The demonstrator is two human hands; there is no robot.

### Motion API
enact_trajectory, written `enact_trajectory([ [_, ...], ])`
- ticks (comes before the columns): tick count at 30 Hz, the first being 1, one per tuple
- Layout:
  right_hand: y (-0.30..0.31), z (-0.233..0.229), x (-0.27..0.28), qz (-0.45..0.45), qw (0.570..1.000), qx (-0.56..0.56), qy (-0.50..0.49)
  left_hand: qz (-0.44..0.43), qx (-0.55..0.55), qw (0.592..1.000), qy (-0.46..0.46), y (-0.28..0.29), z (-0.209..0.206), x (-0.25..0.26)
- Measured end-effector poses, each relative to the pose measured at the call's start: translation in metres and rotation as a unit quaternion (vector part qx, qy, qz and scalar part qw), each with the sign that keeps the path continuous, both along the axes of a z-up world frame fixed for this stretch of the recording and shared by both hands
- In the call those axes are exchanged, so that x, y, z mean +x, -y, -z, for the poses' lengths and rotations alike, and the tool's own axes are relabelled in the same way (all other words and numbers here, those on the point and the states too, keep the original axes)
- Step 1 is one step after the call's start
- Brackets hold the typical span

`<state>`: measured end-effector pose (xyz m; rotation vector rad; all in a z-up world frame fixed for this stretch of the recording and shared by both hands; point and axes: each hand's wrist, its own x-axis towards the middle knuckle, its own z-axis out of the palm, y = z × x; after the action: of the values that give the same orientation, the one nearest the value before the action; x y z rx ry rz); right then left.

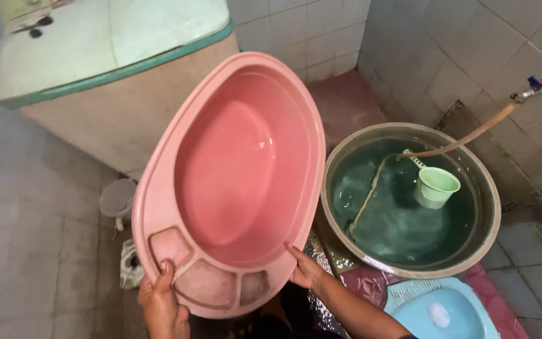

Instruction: The person scrubs a pink plastic basin with a brush and soap, then rinses it with water from a green scoop and places it in a corner.

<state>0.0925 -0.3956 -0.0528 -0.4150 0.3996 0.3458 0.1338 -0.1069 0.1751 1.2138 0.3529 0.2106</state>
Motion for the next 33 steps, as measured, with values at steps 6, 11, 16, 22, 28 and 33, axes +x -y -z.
enact_trajectory([
  [6, 0.034, -0.002, 0.075, 0.122, 0.992, 0.023, 0.019, 0.079, 0.022, 0.996, -0.035, 0.045, -0.003, 0.099],
  [11, 0.069, 0.0, 0.117, 0.277, 0.961, 0.01, -0.002, 0.224, -0.027, 0.971, 0.085, 0.09, -0.019, 0.192],
  [16, 0.09, -0.035, 0.132, 0.369, 0.919, 0.101, 0.097, 0.246, -0.024, 0.969, 0.001, 0.146, -0.02, 0.263],
  [22, 0.092, -0.097, 0.175, 0.444, 0.892, 0.046, 0.068, 0.296, -0.055, 0.944, -0.132, 0.259, -0.119, 0.285],
  [28, 0.231, -0.071, 0.245, 0.512, 0.853, -0.093, 0.049, 0.327, -0.119, 0.931, -0.11, 0.338, 0.012, 0.393],
  [33, 0.323, -0.073, 0.303, 0.507, 0.851, -0.13, -0.043, 0.453, 0.026, 0.872, -0.187, 0.359, 0.016, 0.461],
])
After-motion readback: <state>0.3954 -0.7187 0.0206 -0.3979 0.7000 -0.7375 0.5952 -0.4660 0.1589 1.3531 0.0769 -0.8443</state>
